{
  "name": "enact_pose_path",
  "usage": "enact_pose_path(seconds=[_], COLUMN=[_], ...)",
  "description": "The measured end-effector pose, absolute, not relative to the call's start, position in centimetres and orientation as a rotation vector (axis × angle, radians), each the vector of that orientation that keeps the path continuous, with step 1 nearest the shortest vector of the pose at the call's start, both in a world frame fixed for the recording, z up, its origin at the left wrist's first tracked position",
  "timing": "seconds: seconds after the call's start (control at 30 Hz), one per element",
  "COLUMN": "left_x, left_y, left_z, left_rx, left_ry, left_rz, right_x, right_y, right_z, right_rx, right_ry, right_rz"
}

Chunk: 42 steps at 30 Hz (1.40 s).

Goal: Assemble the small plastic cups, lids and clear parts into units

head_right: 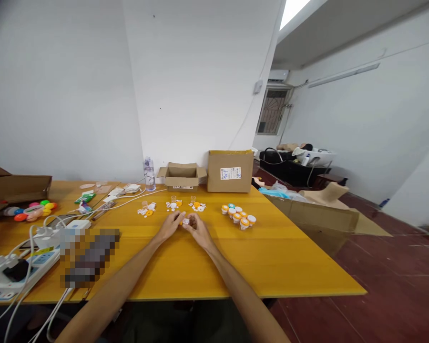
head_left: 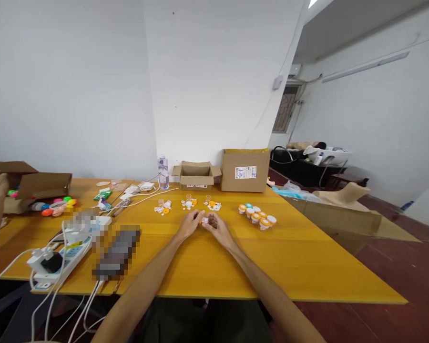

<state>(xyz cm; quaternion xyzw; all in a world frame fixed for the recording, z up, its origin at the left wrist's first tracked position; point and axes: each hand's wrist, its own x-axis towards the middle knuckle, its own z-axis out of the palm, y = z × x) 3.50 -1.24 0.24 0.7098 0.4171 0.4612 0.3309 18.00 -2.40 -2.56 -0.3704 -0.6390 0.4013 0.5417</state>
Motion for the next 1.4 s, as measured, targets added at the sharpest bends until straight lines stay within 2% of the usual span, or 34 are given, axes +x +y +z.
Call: enact_pose_path(seconds=[1.4], left_x=[3.37], left_y=[-1.25], left_z=[-0.17], left_rx=[1.868], left_ry=[1.106], left_rz=[1.228], right_x=[18.05], right_y=[-2.64], right_z=[-2.66], right_rx=[-0.903], right_ry=[-1.572], right_rz=[0.93])
